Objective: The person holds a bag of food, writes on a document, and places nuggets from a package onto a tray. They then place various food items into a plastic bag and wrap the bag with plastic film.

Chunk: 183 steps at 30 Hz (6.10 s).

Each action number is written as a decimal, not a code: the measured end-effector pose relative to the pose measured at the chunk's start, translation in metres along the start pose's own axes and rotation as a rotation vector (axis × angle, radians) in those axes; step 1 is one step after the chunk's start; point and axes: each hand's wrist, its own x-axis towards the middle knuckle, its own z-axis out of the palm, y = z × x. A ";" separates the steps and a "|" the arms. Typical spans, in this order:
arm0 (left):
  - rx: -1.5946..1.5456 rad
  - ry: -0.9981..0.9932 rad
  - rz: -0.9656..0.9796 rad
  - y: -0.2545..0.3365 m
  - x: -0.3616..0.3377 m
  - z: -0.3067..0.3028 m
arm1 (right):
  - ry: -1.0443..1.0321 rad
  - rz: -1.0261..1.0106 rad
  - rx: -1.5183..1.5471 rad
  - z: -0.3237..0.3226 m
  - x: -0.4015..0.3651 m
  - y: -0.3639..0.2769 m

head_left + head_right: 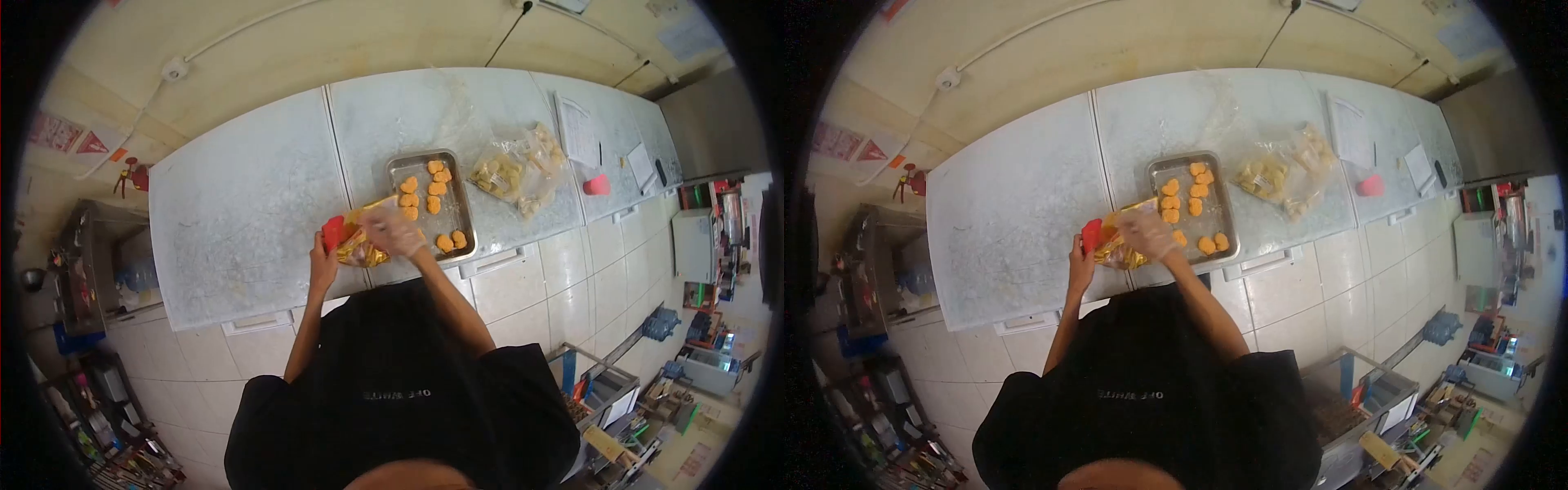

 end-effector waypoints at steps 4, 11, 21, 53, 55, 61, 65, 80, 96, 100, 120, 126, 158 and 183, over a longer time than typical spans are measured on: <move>-0.121 0.044 -0.138 0.020 -0.016 -0.008 | -0.002 0.213 -0.814 -0.052 -0.001 0.071; 0.819 0.253 0.381 0.071 0.006 0.017 | -0.542 0.169 -0.891 -0.043 0.027 0.100; 0.430 0.352 0.015 0.083 0.022 0.010 | 0.070 -0.015 -0.448 -0.055 0.025 0.113; 0.065 0.418 0.052 0.064 -0.004 0.035 | -0.170 -0.236 -0.780 -0.031 -0.070 0.147; 0.046 0.416 0.051 0.064 -0.003 0.036 | -0.130 -0.271 -0.876 -0.036 -0.067 0.147; 0.087 0.400 0.026 0.075 0.002 0.043 | -0.287 -0.347 -0.129 -0.051 -0.004 0.031; 0.088 0.254 0.027 0.071 0.004 0.045 | -0.603 -0.026 -0.382 -0.031 0.040 -0.050; -0.058 0.324 0.026 0.065 -0.010 0.035 | 0.160 -0.135 -0.557 -0.030 -0.018 0.012; -0.046 0.120 0.080 0.069 -0.022 0.033 | -0.037 0.179 -0.446 -0.052 -0.058 0.049; -0.027 0.127 0.125 0.073 -0.027 0.040 | -0.227 -0.074 -0.510 -0.014 -0.013 0.008; -0.092 0.324 0.082 0.059 -0.039 0.039 | -0.365 0.127 -0.548 -0.084 0.026 0.112; -0.012 0.325 0.081 0.065 -0.035 0.041 | -0.532 0.079 -0.344 -0.030 0.020 -0.043; -0.761 -0.192 0.431 0.193 0.039 0.195 | 0.613 0.159 0.029 -0.193 -0.085 0.034; -0.038 -0.011 0.342 0.098 0.151 0.207 | -0.368 -0.030 -0.468 -0.178 0.062 0.139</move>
